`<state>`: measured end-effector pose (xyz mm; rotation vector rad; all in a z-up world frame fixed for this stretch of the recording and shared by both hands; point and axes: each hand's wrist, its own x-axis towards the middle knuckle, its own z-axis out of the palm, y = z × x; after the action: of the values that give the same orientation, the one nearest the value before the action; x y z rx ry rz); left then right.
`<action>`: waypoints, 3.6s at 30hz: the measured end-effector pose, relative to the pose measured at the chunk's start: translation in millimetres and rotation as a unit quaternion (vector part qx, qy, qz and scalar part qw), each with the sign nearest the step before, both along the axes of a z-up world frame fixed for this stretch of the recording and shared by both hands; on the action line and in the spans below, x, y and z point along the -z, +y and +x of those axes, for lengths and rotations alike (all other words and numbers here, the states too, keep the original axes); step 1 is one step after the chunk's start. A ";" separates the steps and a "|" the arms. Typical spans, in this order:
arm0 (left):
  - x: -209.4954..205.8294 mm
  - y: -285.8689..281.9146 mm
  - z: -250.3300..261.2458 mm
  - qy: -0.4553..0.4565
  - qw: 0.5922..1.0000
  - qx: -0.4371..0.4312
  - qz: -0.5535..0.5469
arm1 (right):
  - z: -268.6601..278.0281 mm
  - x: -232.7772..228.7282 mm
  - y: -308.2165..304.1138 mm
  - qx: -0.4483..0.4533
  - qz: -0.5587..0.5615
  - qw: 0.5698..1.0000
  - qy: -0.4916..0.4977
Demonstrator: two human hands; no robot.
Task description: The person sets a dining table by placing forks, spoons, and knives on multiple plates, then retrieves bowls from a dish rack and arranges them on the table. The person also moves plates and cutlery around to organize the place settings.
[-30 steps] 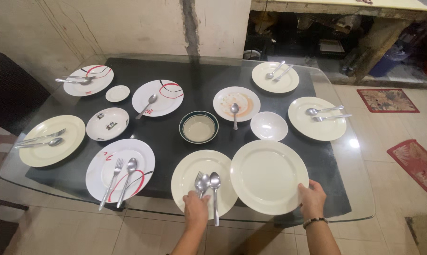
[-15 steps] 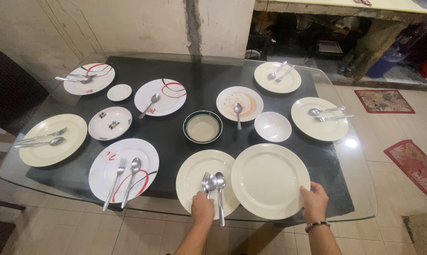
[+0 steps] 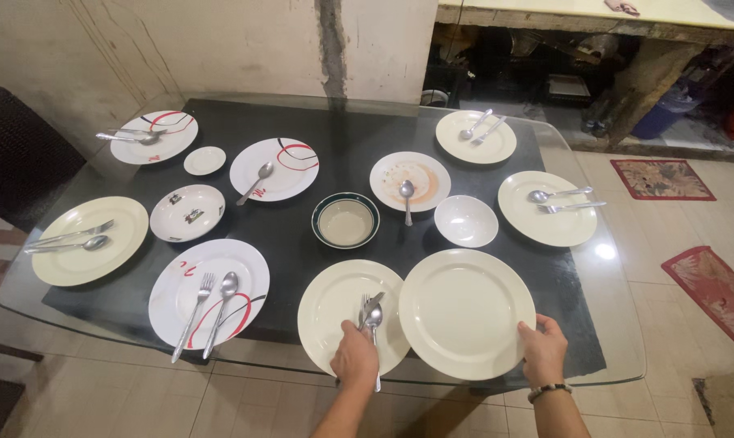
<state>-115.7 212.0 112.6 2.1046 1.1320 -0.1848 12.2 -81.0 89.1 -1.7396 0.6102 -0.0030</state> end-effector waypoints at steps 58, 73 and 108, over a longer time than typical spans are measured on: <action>6.2 307.1 -64.8 -0.234 0.952 -0.131 -0.150 | -57.7 46.5 373.6 -0.339 -0.050 0.939 0.028; 60.9 371.3 -97.9 -0.196 0.940 -0.205 -0.188 | -128.6 38.8 554.0 -0.514 -0.208 0.824 0.112; 57.0 451.4 -71.1 -0.172 0.950 -0.123 -0.231 | -135.0 81.0 619.1 -0.438 -0.196 0.868 0.130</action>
<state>-186.7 663.3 55.7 1.4981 1.0109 0.0355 -122.8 538.0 8.2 -2.3033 -0.0572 0.8051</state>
